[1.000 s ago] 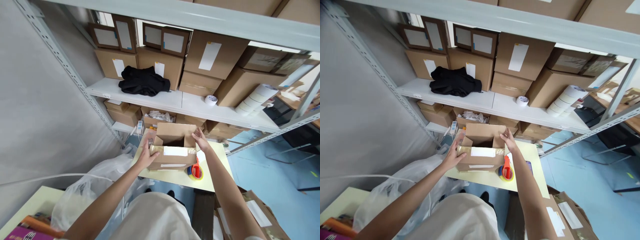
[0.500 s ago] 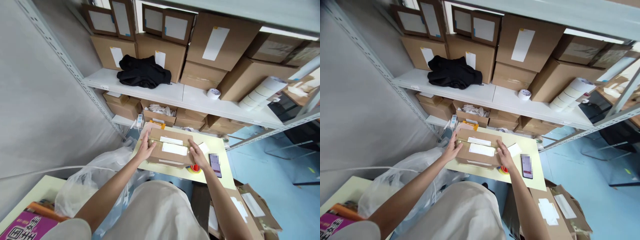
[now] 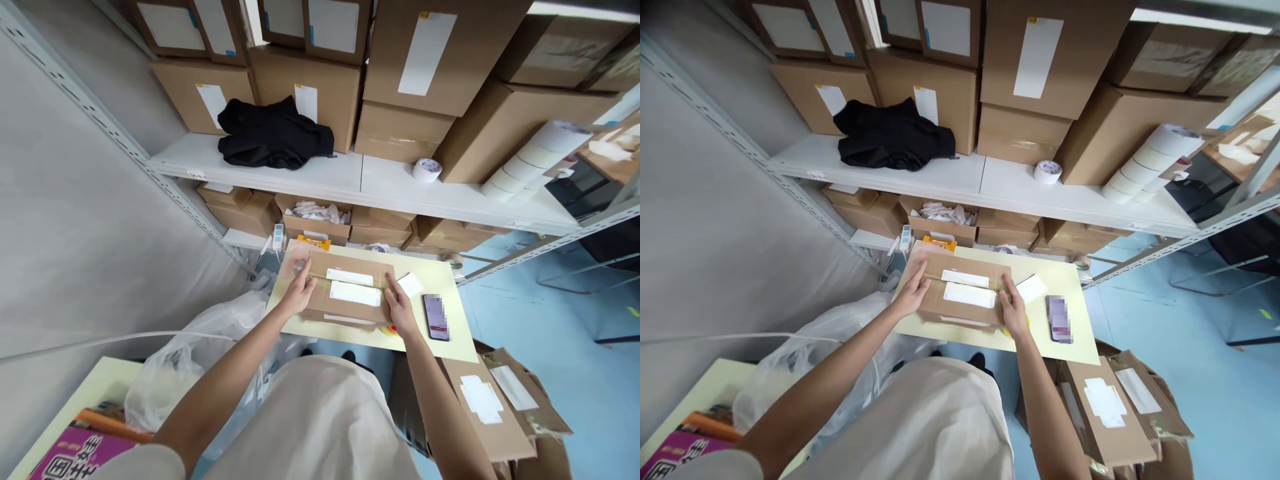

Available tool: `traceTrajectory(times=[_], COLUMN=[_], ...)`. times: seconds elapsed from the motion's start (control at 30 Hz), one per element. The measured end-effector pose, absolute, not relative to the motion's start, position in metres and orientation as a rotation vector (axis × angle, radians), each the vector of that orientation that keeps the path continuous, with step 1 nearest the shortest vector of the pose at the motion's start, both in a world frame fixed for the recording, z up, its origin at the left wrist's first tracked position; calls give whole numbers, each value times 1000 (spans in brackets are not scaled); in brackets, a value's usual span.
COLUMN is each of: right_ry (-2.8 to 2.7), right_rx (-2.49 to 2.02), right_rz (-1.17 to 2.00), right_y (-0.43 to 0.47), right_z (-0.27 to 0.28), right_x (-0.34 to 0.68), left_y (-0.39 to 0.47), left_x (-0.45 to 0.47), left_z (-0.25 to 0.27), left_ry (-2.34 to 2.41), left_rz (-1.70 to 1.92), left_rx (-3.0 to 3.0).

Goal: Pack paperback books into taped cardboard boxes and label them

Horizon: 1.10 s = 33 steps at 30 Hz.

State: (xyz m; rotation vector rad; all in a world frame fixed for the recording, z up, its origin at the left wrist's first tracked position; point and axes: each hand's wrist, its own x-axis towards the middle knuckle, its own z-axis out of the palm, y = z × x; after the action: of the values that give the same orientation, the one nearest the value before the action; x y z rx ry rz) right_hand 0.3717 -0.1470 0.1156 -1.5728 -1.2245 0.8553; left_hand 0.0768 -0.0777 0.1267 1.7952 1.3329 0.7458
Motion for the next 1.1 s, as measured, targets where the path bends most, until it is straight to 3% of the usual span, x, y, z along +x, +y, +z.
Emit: traceTrajectory(times=[0.27, 0.87, 1.0, 1.1], right_ry=[-1210, -1281, -1306, -1298], right_rx=[-1593, -1685, -1715, -1688], right_rz=[999, 866, 846, 829], right_y=[-156, -159, -152, -149], right_z=[127, 118, 121, 125], right_x=[366, 357, 355, 354], left_y=[-81, -90, -96, -102], left_x=[64, 68, 77, 88], left_z=[132, 126, 149, 168], left_ry=[1386, 1418, 1616, 1416], left_rz=[655, 626, 595, 411], left_rx=[1798, 1890, 2092, 2420])
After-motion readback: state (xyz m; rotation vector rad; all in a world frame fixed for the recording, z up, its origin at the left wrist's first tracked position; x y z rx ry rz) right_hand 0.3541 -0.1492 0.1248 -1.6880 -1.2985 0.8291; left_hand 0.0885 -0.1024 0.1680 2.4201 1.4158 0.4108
